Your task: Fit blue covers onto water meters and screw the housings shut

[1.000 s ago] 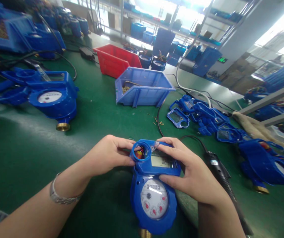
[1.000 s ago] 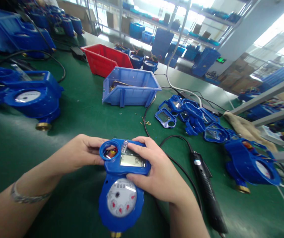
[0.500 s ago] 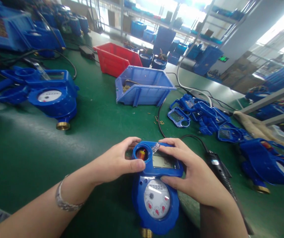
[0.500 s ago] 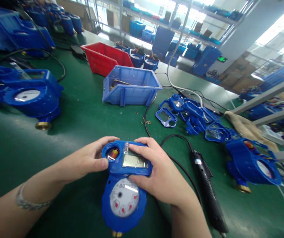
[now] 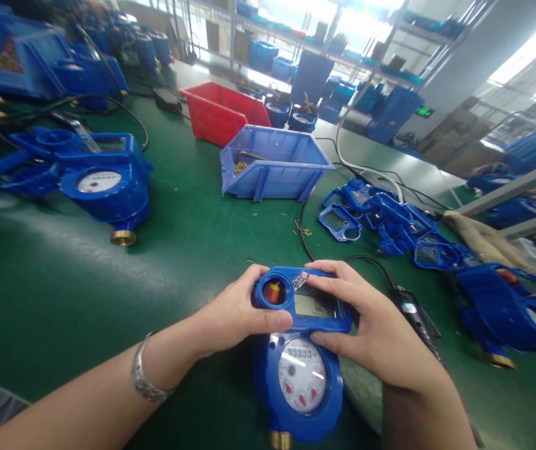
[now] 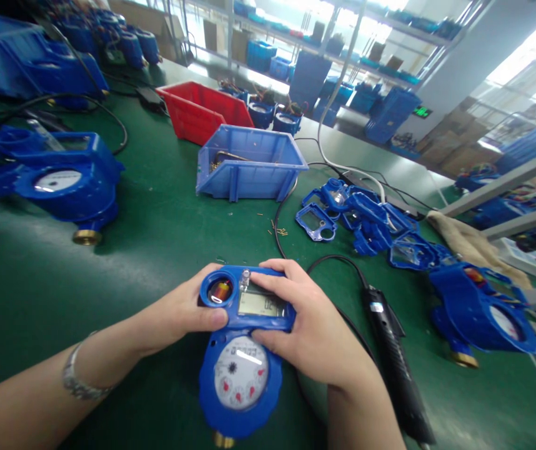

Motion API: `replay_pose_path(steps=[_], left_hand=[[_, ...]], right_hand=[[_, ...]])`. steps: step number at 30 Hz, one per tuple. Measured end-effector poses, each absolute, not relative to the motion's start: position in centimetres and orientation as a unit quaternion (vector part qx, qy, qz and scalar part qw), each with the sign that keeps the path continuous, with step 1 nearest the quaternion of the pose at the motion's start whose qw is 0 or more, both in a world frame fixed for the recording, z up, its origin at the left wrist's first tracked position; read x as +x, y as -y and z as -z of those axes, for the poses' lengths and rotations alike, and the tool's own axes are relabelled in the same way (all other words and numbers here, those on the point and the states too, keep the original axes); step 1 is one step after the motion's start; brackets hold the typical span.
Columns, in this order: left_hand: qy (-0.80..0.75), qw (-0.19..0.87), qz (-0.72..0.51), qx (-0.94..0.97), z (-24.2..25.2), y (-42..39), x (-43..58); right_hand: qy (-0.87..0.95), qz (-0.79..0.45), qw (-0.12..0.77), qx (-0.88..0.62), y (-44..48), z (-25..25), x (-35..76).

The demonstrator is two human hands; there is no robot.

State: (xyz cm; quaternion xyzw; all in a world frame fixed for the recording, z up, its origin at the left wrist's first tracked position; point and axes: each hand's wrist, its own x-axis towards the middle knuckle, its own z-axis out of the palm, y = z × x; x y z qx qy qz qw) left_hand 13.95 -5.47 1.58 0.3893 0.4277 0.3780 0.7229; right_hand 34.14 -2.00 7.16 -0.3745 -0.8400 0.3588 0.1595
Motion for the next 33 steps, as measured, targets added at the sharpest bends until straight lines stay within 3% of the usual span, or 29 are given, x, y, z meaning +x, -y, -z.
replay_pose_path(steps=[9,18,25,33], left_hand=[[-0.385,0.749,-0.386,0.378,-1.8,5.6,13.7],[-0.432,0.732,-0.407,0.336,-2.0,6.0,14.7],[-0.44,0.718,-0.412,0.348,-1.6,6.1,14.8],[-0.449,0.71,-0.404,0.362,-1.7,6.1,14.7]], right_hand=[[0.854,-0.323,0.175,-0.369,2.1,-7.0,34.0],[0.842,-0.358,0.163,-0.37,2.0,-6.8,34.3],[0.819,-0.482,0.158,-0.269,0.7,-6.5,36.3],[0.815,-0.467,0.165,-0.3,0.7,-6.8,36.7]])
